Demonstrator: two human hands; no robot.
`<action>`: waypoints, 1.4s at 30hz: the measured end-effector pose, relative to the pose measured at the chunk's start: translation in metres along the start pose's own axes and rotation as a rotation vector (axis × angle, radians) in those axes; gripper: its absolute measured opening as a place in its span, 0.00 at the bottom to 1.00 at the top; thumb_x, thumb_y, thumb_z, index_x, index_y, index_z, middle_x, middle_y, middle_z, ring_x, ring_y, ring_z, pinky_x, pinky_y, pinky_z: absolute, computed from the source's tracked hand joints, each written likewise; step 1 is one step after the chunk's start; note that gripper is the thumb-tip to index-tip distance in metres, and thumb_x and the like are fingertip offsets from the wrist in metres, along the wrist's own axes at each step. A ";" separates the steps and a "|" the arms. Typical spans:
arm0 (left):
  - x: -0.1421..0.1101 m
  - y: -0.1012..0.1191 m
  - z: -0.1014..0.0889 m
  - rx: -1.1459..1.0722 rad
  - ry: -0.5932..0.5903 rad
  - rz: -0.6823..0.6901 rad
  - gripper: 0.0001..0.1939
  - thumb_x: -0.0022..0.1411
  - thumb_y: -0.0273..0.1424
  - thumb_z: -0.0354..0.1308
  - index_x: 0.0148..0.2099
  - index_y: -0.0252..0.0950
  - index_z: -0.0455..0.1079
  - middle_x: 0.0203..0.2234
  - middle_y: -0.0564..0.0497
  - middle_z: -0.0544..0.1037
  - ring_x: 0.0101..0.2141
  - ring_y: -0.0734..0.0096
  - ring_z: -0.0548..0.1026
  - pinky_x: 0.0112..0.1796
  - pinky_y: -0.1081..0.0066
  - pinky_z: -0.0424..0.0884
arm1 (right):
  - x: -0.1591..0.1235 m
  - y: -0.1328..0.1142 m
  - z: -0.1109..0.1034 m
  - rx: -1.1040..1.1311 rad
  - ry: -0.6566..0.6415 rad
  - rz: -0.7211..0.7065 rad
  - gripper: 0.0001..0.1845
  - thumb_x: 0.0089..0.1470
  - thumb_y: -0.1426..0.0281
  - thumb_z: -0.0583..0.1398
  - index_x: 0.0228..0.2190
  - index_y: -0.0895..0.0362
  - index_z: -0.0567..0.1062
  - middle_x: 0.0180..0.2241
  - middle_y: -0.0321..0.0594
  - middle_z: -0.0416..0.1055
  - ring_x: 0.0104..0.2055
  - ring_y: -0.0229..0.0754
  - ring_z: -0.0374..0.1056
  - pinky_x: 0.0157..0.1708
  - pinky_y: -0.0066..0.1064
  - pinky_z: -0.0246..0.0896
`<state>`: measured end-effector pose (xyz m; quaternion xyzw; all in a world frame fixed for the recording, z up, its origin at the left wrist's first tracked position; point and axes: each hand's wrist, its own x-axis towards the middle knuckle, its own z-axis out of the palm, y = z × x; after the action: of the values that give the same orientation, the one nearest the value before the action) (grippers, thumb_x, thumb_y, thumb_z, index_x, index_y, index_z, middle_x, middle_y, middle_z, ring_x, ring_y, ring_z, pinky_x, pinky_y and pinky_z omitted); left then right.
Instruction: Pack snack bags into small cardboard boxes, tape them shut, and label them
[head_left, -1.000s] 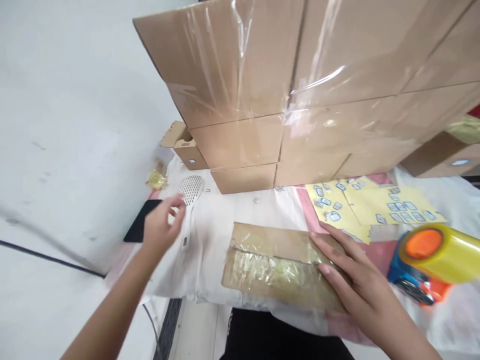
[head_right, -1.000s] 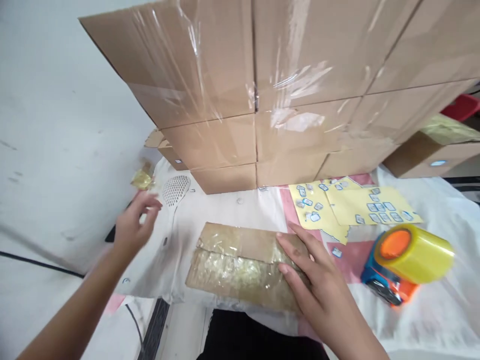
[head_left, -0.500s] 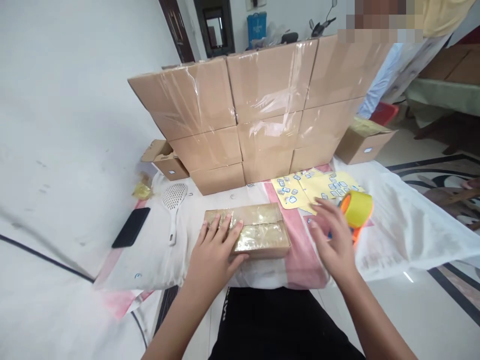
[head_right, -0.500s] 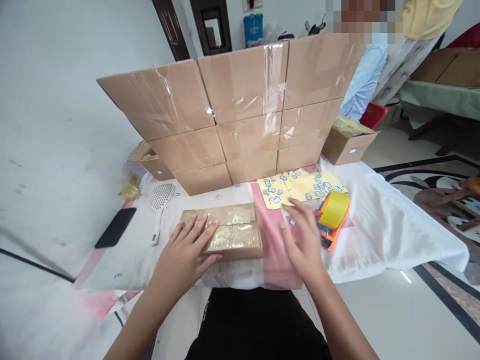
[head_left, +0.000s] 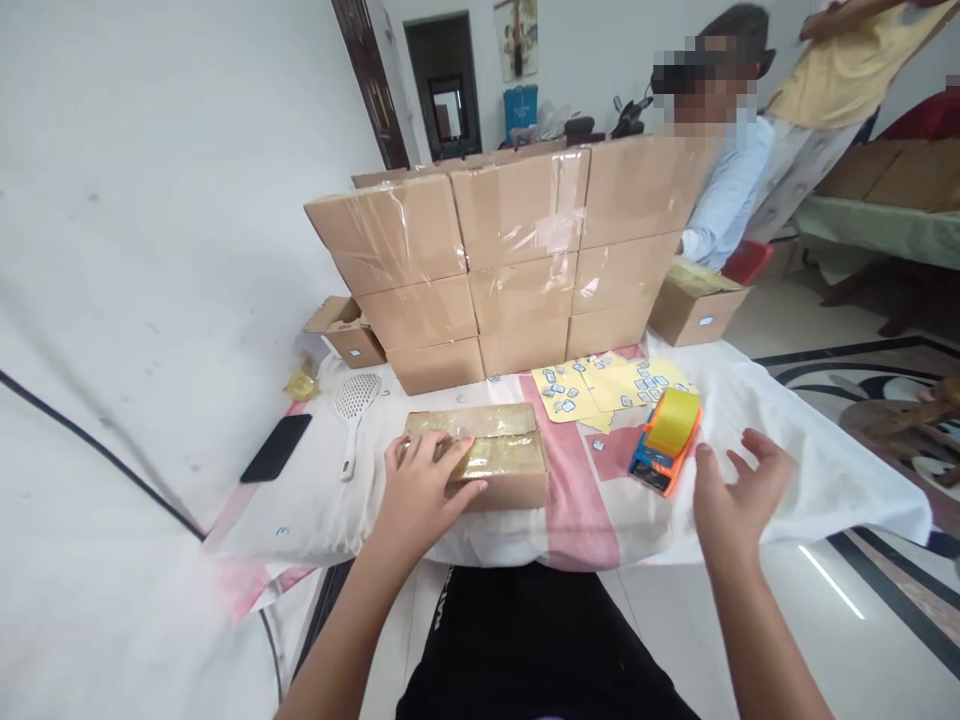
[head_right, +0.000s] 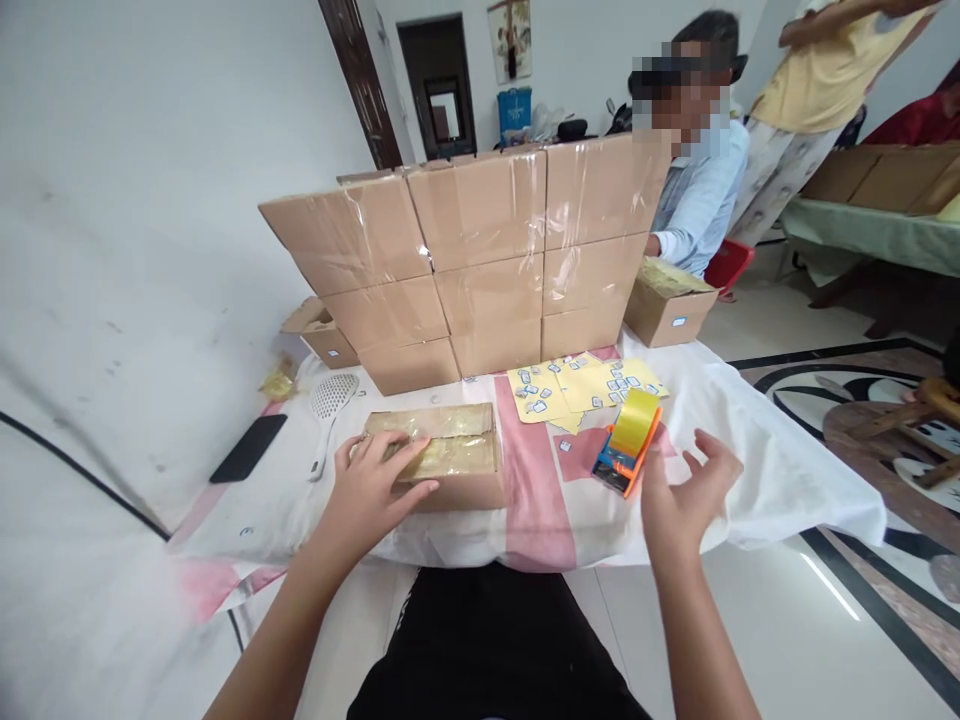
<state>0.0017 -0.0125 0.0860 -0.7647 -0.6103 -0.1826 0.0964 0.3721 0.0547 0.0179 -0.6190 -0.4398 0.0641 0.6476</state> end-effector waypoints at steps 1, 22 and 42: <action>-0.001 0.002 0.000 -0.012 0.002 -0.004 0.22 0.67 0.43 0.62 0.60 0.42 0.72 0.52 0.41 0.76 0.53 0.52 0.75 0.60 0.42 0.54 | -0.005 -0.006 0.004 -0.040 -0.004 -0.116 0.30 0.52 0.59 0.66 0.54 0.56 0.68 0.57 0.51 0.64 0.61 0.57 0.64 0.58 0.53 0.65; -0.004 0.012 0.006 0.019 0.049 0.117 0.14 0.72 0.36 0.55 0.56 0.39 0.71 0.58 0.43 0.78 0.60 0.49 0.73 0.62 0.45 0.56 | 0.015 0.053 0.033 0.003 -0.361 0.337 0.28 0.54 0.48 0.66 0.43 0.60 0.81 0.38 0.50 0.81 0.39 0.55 0.78 0.35 0.39 0.72; 0.026 0.027 0.001 -0.088 -0.051 -0.048 0.17 0.68 0.43 0.58 0.53 0.39 0.73 0.47 0.46 0.81 0.49 0.52 0.76 0.58 0.46 0.58 | 0.003 0.044 0.025 0.102 -0.349 0.246 0.25 0.55 0.50 0.65 0.38 0.60 0.79 0.37 0.50 0.81 0.38 0.54 0.77 0.33 0.38 0.71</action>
<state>0.0330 0.0048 0.0972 -0.7579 -0.6220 -0.1919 0.0428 0.3777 0.0854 -0.0224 -0.6141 -0.4624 0.2710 0.5794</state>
